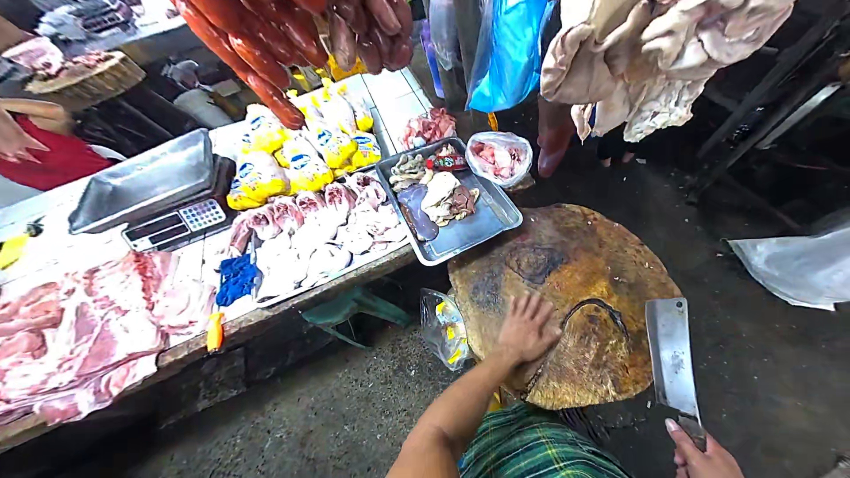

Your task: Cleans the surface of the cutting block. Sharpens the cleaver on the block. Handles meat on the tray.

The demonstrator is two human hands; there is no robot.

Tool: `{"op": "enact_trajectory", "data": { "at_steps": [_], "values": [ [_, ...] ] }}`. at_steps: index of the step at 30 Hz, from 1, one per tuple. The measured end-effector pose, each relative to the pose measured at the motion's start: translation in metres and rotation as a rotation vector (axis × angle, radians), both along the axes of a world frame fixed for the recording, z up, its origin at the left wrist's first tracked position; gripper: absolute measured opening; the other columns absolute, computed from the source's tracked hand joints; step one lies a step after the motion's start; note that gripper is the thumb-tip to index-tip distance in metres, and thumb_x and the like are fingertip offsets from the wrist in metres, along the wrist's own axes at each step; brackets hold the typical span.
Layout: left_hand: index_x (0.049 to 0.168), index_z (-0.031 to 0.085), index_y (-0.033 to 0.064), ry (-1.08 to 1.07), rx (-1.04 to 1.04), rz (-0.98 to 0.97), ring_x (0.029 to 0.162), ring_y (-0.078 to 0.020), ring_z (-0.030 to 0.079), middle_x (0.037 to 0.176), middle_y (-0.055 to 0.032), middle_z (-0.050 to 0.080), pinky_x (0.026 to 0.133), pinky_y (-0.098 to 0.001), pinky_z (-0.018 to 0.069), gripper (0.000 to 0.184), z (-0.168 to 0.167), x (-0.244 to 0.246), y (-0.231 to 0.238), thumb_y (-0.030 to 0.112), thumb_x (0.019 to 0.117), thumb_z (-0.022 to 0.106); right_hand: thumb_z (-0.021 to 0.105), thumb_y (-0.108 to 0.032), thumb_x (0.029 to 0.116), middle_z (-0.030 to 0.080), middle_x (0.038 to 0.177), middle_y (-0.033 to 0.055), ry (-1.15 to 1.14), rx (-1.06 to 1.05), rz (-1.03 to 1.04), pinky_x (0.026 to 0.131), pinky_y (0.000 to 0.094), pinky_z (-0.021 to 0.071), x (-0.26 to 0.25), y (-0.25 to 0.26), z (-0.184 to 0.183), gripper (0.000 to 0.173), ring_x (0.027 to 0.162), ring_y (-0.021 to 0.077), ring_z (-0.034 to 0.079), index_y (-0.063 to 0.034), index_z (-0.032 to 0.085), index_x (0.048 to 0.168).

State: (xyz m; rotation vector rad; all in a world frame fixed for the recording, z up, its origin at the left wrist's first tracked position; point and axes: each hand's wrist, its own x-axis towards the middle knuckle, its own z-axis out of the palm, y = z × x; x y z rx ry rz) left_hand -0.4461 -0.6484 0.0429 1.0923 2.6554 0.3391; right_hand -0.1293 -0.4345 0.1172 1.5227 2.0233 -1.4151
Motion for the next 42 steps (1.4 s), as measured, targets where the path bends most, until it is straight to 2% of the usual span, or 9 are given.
{"op": "enact_trajectory", "data": {
  "at_steps": [7,12,16,20,21,22,30,36,42],
  "values": [
    [0.165,0.027,0.0210,0.144,-0.106,0.544,0.158,-0.0422,0.009,0.172,-0.0160,0.015,0.122,-0.0721,0.0015,0.085,-0.027,-0.091,0.010,0.074,0.0984,0.020,0.057,-0.050,0.1040,0.062,0.068,0.0092,0.082,-0.010,-0.138,0.049,0.0422,0.0597,0.005,-0.011,-0.019,0.052,0.048,0.0212,0.063,-0.0037,0.057,0.126],
    [0.166,0.023,0.0230,0.108,-0.055,0.202,0.160,-0.0380,0.001,0.173,-0.0128,0.010,0.125,-0.0672,-0.0009,0.074,-0.027,0.019,0.047,0.065,0.1048,0.016,0.057,-0.051,0.1041,0.064,0.070,0.0102,0.123,0.021,-0.143,0.047,0.0426,0.0589,0.011,-0.020,-0.030,0.051,0.047,0.0222,0.063,-0.0061,0.059,0.128],
    [0.163,0.029,0.0335,0.027,-0.053,0.103,0.159,-0.0254,0.014,0.172,0.0002,0.023,0.128,-0.0602,0.0091,0.065,-0.006,0.046,-0.028,0.063,0.1065,0.020,0.054,-0.053,0.1045,0.064,0.074,0.0116,0.089,0.037,-0.017,0.051,0.0447,0.0597,0.006,-0.007,-0.022,0.059,0.050,0.0232,0.063,-0.0026,0.054,0.135],
    [0.162,0.034,0.0205,-0.046,-0.084,0.499,0.156,-0.0432,0.019,0.169,-0.0179,0.025,0.121,-0.0718,0.0142,0.067,0.011,0.014,-0.111,0.057,0.1068,0.032,0.054,-0.053,0.1044,0.065,0.078,0.0098,0.063,0.002,0.063,0.054,0.0428,0.0609,0.013,0.006,-0.016,0.060,0.054,0.0211,0.065,-0.0025,0.052,0.137],
    [0.167,0.002,0.0219,-0.393,-0.362,0.551,0.158,-0.0433,-0.005,0.172,-0.0184,-0.007,0.125,-0.0675,0.0064,0.072,0.056,-0.008,-0.105,0.057,0.1090,0.025,0.055,-0.053,0.1044,0.065,0.078,0.0088,0.073,-0.014,0.056,0.054,0.0417,0.0612,0.013,0.007,-0.018,0.059,0.054,0.0202,0.065,-0.0028,0.053,0.135],
    [0.163,0.030,0.0109,-0.067,-0.082,0.701,0.155,-0.0519,0.011,0.167,-0.0302,0.018,0.122,-0.0720,0.0068,0.075,0.023,0.004,-0.098,0.058,0.1053,0.036,0.055,-0.053,0.1043,0.065,0.077,0.0081,0.080,-0.026,0.045,0.053,0.0411,0.0614,0.013,0.008,-0.020,0.057,0.054,0.0198,0.065,-0.0035,0.054,0.134],
    [0.162,0.033,0.0170,0.219,0.007,0.104,0.158,-0.0391,0.012,0.170,-0.0143,0.024,0.125,-0.0691,0.0032,0.072,-0.008,0.192,0.074,0.060,0.1058,0.021,0.056,-0.052,0.1040,0.064,0.074,0.0077,0.145,0.003,0.037,0.050,0.0406,0.0609,0.019,0.008,-0.032,0.056,0.051,0.0198,0.064,-0.0048,0.054,0.134],
    [0.161,0.035,0.0332,0.173,-0.008,0.270,0.156,-0.0328,0.023,0.169,-0.0046,0.029,0.123,-0.0694,0.0148,0.075,-0.023,0.088,-0.017,0.076,0.0991,0.030,0.058,-0.054,0.1026,0.065,0.077,0.0095,0.123,-0.062,0.043,0.051,0.0415,0.0603,0.017,0.028,-0.024,0.058,0.052,0.0209,0.064,-0.0073,0.054,0.136],
    [0.163,0.021,0.0011,0.150,-0.087,0.766,0.156,-0.0516,0.005,0.168,-0.0315,0.010,0.118,-0.0771,0.0003,0.102,-0.020,0.011,-0.028,0.078,0.0951,0.022,0.060,-0.055,0.1011,0.066,0.078,0.0100,0.136,-0.103,-0.032,0.050,0.0403,0.0599,0.016,0.018,-0.023,0.059,0.052,0.0212,0.064,-0.0070,0.053,0.135]
  ]
}}
